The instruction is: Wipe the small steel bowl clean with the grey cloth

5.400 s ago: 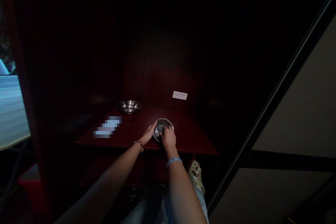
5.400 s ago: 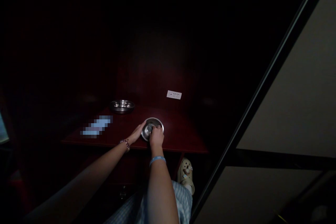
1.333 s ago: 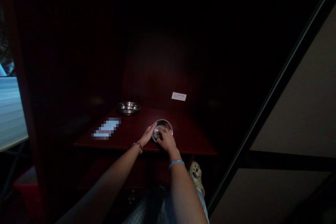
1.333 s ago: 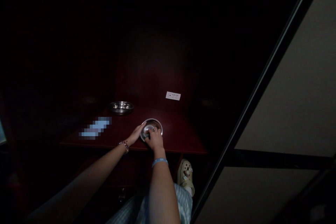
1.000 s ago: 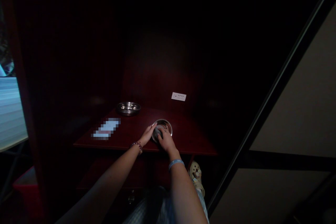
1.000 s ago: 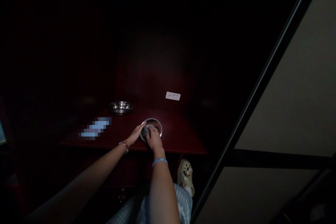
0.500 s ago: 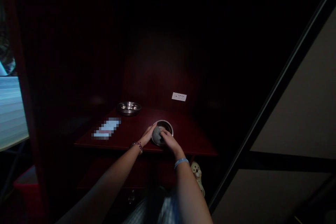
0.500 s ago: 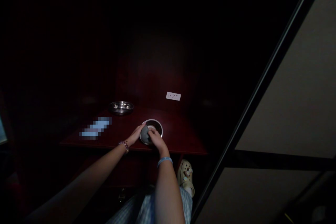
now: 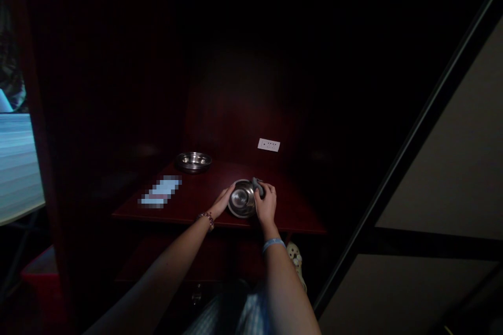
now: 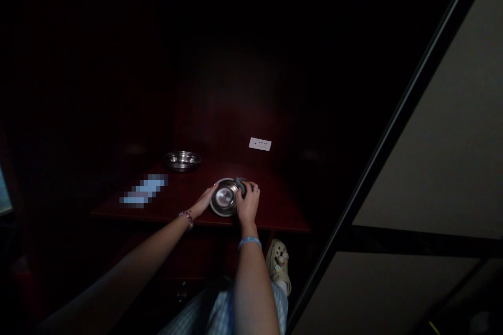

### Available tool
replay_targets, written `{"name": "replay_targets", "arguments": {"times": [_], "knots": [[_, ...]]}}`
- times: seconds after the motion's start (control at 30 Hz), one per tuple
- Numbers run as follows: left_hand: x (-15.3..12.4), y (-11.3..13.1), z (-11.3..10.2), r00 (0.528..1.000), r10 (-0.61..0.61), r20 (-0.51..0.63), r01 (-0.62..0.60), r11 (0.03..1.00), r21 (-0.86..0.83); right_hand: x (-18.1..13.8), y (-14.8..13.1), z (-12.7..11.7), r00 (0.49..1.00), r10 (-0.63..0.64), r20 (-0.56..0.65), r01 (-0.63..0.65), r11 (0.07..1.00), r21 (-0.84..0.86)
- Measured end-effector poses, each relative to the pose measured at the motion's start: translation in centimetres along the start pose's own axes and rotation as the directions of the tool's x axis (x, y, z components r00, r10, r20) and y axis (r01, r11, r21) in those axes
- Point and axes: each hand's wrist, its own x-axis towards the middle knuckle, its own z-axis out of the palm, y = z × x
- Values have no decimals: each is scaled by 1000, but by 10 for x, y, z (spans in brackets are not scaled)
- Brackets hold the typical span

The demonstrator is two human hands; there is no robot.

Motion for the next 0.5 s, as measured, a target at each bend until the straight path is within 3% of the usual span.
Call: {"name": "replay_targets", "arguments": {"times": [0.1,0.27,0.37,0.5], "knots": [[0,-1,0,1000,-14,11,14,1000,-11,-3,-2,-4,992,-98,84,109,983,-145],[0,-4,0,996,-69,-62,68,998,-9,-12,-8,7,928,-171,330,239,955,-176],[0,-4,-1,994,-65,-83,64,998,-14,-18,-8,21,851,-133,508,251,953,-171],[1,-4,-1,997,-56,-61,55,998,-24,-21,-7,29,849,-57,525,214,946,-243]]}}
